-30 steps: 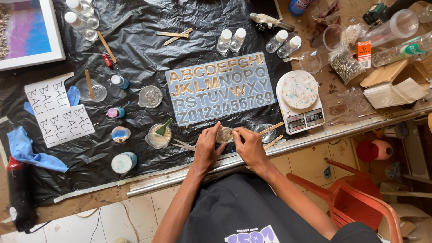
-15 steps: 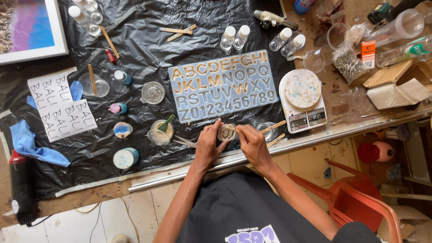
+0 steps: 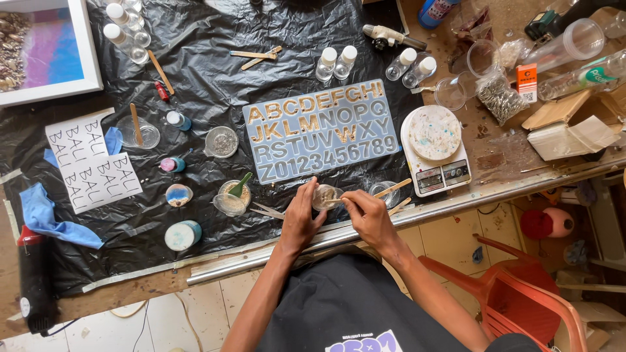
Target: The person uses a wooden stick to scoop a glittery substance from a small plastic cup and carefully fills the letter and number cavities of a silicone mold. The person repeatedly scoops and places the material into the mold throughout the clip.
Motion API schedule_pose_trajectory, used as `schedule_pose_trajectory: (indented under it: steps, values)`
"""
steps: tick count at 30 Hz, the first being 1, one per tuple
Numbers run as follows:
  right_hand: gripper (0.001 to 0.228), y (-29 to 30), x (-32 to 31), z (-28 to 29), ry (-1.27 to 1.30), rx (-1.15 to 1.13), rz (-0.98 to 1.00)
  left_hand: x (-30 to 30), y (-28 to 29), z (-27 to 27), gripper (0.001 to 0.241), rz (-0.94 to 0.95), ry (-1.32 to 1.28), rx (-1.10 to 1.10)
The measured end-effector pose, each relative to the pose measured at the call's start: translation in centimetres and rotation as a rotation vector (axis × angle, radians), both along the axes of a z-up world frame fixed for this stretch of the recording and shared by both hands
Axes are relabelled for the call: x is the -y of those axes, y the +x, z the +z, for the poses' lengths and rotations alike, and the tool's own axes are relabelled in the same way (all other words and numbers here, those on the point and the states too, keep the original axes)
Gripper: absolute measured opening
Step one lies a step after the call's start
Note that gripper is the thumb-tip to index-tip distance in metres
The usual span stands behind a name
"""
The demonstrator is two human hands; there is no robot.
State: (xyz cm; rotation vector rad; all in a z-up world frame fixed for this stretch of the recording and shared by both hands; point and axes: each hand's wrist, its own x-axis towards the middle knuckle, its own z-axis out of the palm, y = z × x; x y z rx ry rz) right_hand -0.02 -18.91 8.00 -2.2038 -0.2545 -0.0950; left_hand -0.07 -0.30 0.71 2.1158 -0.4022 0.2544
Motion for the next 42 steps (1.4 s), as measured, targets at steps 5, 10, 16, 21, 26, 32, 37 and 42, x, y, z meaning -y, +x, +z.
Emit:
schedule_pose_trajectory:
  steps: [5,10,16,21,26,32,37,42]
  values:
    - [0.012,0.8,0.0,3.6,0.0,0.089,-0.004,0.1,-0.6,0.9,0.079,0.004,-0.159,-0.05]
    - [0.012,0.7,-1.1,7.1,-0.022,0.19,0.09,0.1,-0.6,5.2,0.066,0.044,-0.282,-0.05]
    - [0.01,-0.4,-1.3,9.6,-0.121,0.204,0.12,0.2,-1.3,8.9,0.06,0.035,-0.411,-0.045]
    - [0.013,-1.1,-0.7,9.6,0.066,0.023,-0.047,0.1,-1.9,9.3,0.061,0.107,-0.346,0.065]
    - [0.013,-1.9,-1.4,8.4,0.173,-0.067,-0.113,0.2,-2.1,9.0,0.064,0.126,-0.313,0.073]
    - [0.018,-2.4,-2.6,5.2,0.49,-0.261,-0.266,0.5,-2.0,8.8,0.066,0.178,-0.362,0.029]
    - [0.02,-2.5,-2.3,5.0,0.634,-0.332,-0.327,0.7,-2.0,8.6,0.069,0.218,-0.467,-0.044]
    - [0.019,-2.1,-1.6,7.4,0.652,-0.267,-0.326,1.0,-2.1,9.0,0.068,0.23,-0.538,-0.087]
